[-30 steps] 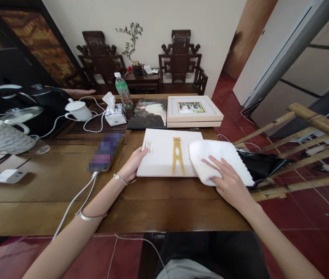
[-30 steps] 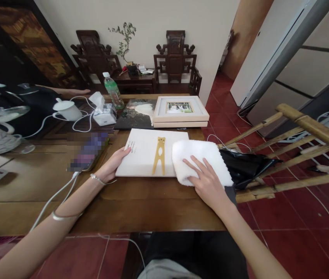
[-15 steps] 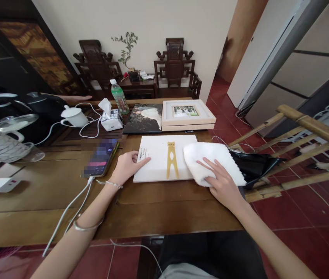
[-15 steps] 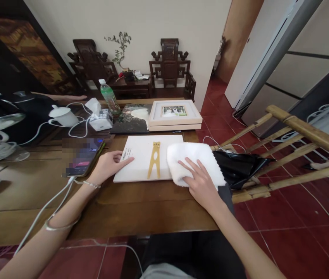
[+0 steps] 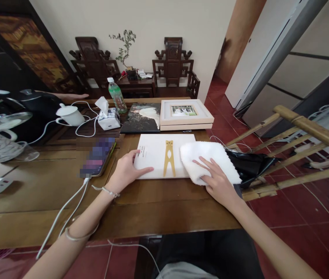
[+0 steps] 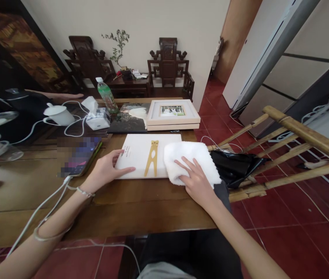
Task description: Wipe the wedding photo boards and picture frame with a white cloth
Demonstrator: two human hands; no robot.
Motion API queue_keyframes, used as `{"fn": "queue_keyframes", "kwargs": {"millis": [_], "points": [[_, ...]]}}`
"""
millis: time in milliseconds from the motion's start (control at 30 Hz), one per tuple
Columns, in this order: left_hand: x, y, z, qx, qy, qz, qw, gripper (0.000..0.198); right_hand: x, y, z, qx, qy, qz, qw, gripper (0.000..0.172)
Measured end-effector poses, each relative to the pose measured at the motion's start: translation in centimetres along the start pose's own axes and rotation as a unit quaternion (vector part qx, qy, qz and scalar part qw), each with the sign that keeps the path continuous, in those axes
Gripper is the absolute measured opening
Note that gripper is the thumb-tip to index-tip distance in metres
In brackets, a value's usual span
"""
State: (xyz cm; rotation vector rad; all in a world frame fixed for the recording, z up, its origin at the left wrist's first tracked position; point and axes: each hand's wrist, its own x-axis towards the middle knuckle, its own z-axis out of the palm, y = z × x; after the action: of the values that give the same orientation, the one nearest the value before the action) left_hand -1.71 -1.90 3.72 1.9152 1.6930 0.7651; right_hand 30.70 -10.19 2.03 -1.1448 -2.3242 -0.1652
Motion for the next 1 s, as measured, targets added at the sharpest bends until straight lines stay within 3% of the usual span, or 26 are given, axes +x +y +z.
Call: {"fn": "queue_keyframes", "kwargs": {"millis": [133, 300, 467, 533, 633, 733, 833, 1000], "points": [[-0.1, -0.1, 0.2, -0.043, 0.011, -0.036, 0.998, 0.071, -0.1, 0.2, 0.1, 0.009, -0.001, -0.005, 1.0, 0.044], [-0.5, 0.4, 0.1, -0.021, 0.03, -0.02, 0.999, 0.063, 0.0, 0.1, 0.0, 0.033, 0.007, 0.007, 0.999, 0.043], [-0.9, 0.5, 0.0, 0.104, -0.004, 0.034, 0.994, 0.061, 0.0, 0.2, 0.0, 0.042, 0.007, 0.007, 0.999, 0.043], [-0.7, 0.2, 0.4, 0.125, 0.007, 0.068, 0.99, 0.059, -0.1, 0.3, 0.0, 0.044, 0.007, 0.006, 0.999, 0.043], [0.1, -0.5, 1.4, 0.1, 0.02, 0.163, 0.981, 0.055, -0.1, 0.4, -0.2, 0.039, 0.005, -0.015, 0.999, 0.04], [0.8, -1.0, 2.3, 0.06, -0.041, 0.213, 0.974, 0.056, -0.1, 0.2, -0.5, 0.025, -0.003, -0.061, 0.998, 0.035], [1.0, -1.0, 2.7, 0.047, -0.077, 0.2, 0.976, 0.057, 0.0, -0.1, -0.8, 0.012, -0.017, -0.08, 0.997, 0.034], [0.4, -0.4, 3.0, 0.041, -0.063, 0.182, 0.98, 0.058, 1.0, 0.6, -1.1, -0.009, -0.049, -0.052, 0.997, 0.04]]}}
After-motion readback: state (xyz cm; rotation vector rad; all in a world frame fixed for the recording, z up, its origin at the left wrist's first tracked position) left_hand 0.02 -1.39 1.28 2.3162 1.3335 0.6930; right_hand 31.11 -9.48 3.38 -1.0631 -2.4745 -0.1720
